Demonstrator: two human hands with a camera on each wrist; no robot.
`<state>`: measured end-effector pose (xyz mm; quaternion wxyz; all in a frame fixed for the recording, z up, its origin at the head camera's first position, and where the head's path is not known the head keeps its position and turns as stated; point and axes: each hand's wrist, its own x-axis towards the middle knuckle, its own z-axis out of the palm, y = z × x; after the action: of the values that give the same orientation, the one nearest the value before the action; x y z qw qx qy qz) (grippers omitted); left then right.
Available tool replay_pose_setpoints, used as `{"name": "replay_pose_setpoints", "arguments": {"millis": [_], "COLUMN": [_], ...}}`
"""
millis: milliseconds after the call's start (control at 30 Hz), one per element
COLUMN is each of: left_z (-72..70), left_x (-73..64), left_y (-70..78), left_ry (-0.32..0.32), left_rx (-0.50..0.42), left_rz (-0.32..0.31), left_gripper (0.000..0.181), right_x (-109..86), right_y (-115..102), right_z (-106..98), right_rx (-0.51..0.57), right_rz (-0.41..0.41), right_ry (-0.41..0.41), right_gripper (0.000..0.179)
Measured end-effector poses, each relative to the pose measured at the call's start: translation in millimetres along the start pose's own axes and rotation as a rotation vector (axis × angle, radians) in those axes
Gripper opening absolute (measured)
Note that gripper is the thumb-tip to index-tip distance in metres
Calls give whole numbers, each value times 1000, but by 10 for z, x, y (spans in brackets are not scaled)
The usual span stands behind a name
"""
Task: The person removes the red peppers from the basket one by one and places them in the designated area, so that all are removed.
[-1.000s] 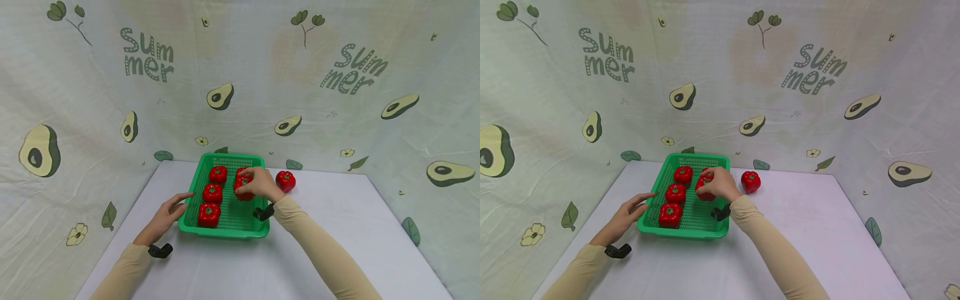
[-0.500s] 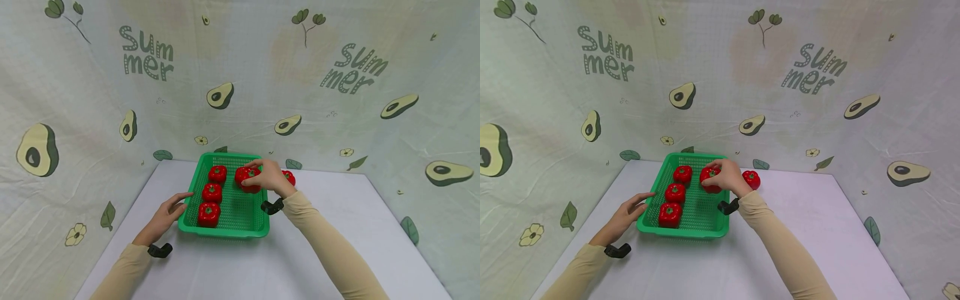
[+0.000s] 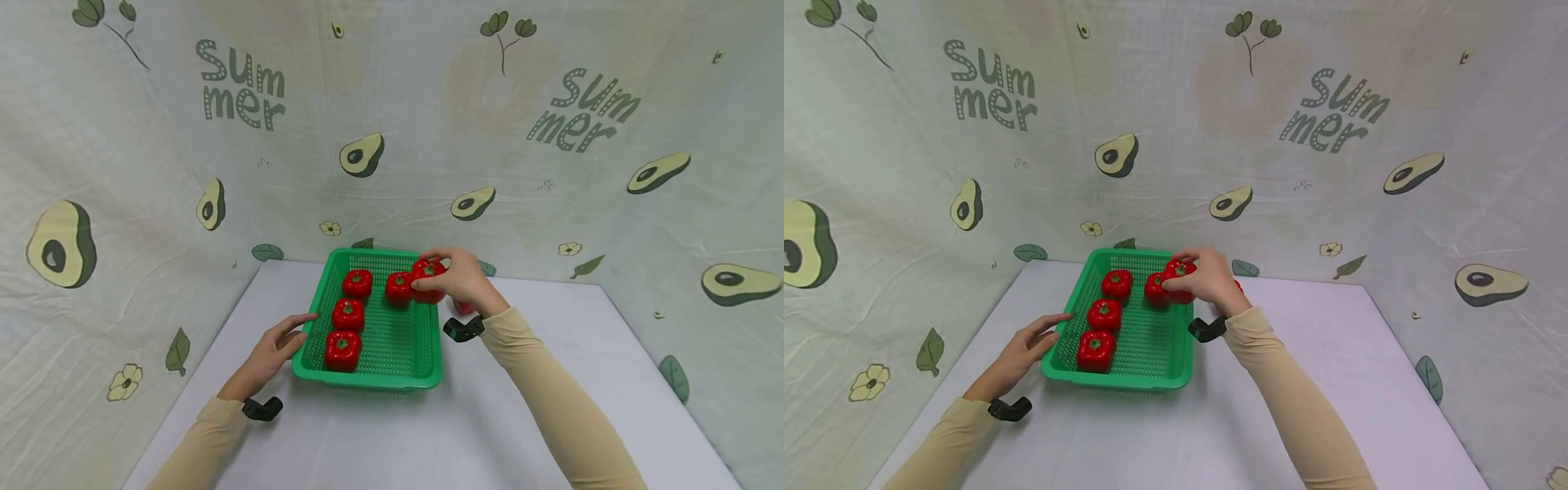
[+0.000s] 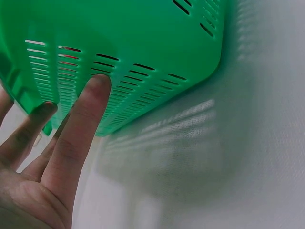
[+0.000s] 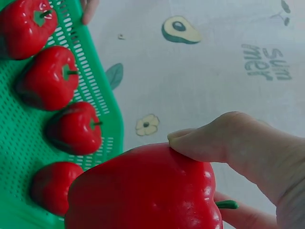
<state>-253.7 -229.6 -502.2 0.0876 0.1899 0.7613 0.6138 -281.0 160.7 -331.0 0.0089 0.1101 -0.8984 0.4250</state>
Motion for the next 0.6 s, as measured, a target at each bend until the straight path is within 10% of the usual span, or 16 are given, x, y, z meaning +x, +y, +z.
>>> {"name": "replay_pose_setpoints", "arguments": {"millis": [600], "left_z": [14], "left_x": [3], "left_y": [7], "left_ry": [22], "left_rx": [6], "left_rz": [-10], "left_gripper": [45], "right_x": [7], "right_y": [128], "right_z": [-341], "right_rx": [29], "right_rz": [73], "right_ry": [117], "right_gripper": [53]}}
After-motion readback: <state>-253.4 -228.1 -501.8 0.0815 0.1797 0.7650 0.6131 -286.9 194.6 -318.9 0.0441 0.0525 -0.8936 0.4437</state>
